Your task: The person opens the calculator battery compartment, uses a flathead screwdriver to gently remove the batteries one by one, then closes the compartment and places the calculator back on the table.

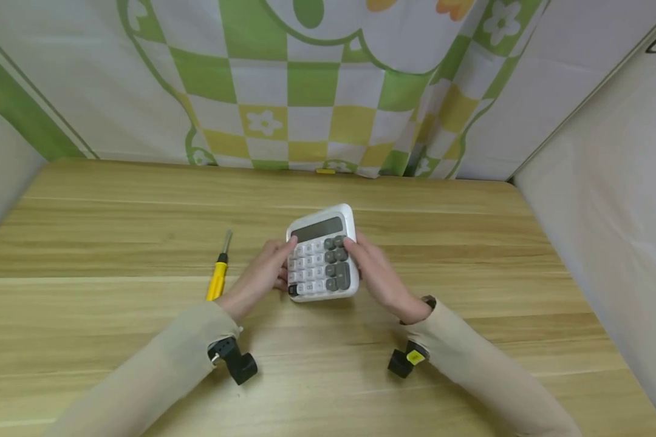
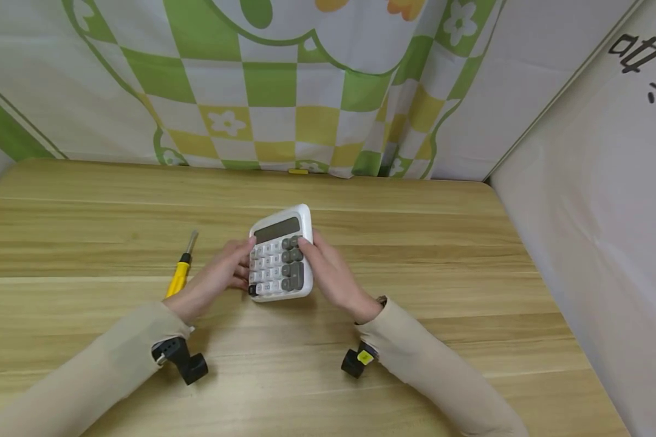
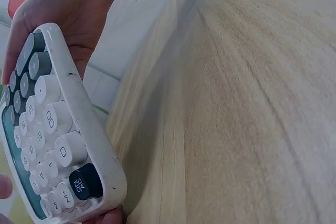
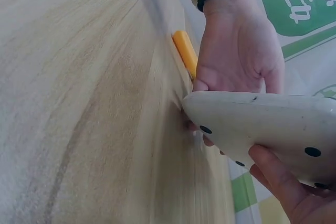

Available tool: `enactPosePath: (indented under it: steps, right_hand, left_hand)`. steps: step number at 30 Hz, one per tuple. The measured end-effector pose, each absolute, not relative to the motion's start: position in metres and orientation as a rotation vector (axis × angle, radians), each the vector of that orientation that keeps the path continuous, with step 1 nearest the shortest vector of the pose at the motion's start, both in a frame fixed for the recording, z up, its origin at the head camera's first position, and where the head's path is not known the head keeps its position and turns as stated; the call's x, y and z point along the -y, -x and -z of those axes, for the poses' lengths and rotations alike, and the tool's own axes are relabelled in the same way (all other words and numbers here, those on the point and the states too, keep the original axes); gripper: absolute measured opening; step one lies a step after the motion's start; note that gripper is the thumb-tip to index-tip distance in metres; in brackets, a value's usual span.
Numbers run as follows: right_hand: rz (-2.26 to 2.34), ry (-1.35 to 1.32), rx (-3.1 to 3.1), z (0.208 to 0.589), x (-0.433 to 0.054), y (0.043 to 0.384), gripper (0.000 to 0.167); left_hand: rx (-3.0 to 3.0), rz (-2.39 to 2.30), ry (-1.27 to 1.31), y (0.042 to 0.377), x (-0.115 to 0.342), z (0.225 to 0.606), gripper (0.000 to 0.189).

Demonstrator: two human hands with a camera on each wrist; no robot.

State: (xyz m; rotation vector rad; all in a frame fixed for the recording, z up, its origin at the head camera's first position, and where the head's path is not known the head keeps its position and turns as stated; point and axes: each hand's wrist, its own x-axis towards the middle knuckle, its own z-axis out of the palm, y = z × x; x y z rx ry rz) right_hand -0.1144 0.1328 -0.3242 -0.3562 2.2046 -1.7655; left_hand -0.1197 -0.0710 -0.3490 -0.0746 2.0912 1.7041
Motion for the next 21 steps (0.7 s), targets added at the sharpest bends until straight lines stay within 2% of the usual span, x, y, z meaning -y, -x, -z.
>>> enactPosePath:
  steps: [5,21]
  right_hand:
    - [1.784,0.328,-2.223,0.326,-0.135,0.114,0.045]
    - [1.794,0.198,-2.361,0.334,-0.14,0.118,0.047]
  left_hand:
    - [-2.115,-1.691,0.107,0.12,0.072,0.35,0.048]
    - [-2.262,-1.576,0.088,0.117,0.081,0.344,0.043]
